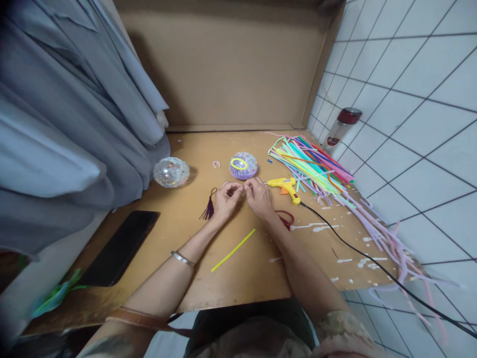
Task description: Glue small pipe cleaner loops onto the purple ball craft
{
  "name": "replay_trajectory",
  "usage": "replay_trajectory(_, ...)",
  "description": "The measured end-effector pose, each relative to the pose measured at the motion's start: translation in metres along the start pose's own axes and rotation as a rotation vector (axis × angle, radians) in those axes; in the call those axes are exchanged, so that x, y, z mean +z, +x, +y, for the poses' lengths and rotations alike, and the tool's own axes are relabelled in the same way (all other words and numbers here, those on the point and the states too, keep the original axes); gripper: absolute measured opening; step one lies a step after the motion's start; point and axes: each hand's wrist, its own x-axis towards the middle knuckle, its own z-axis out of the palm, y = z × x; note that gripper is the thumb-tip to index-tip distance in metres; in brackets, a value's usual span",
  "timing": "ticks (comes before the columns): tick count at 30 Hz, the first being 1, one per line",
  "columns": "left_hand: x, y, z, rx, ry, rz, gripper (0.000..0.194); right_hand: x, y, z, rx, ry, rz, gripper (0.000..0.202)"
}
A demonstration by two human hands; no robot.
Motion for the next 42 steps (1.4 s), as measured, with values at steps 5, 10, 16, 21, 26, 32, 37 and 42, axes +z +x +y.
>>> replay_trajectory(5,0.0,0.0,0.001,-0.008,0.0,-0.028,0.013,0.0,-0.001,-0.002,-0.005,-0.112,-0.039,0.018)
replay_trajectory(10,0.001,0.001,0.0,-0.128,-0.109,-0.01,0.016,-0.017,0.005,0.002,0.132,-0.492,0.064,0.024)
replay_trajectory(16,0.0,0.005,-0.001,-0.276,-0.244,0.074,0.02,-0.046,0.005,0.024,0.539,-0.888,0.05,0.047)
replay_trajectory(21,0.002,0.006,-0.002,-0.299,-0.274,0.11,0.018,-0.05,0.0,0.035,0.643,-0.837,-0.043,0.051)
replay_trajectory(26,0.003,0.009,-0.003,-0.318,-0.299,0.125,0.017,-0.055,0.003,0.03,0.722,-0.693,-0.031,0.052)
replay_trajectory(32,0.005,0.013,-0.002,-0.345,-0.345,0.155,0.017,-0.054,0.01,0.02,0.732,-0.501,0.211,0.054)
replay_trajectory(37,0.007,0.013,-0.003,-0.322,-0.401,0.176,0.02,-0.039,0.022,0.004,0.553,-0.304,0.281,0.047)
replay_trajectory(42,0.008,0.014,-0.006,-0.324,-0.46,0.205,0.024,-0.019,0.021,-0.003,0.546,-0.219,0.227,0.05)
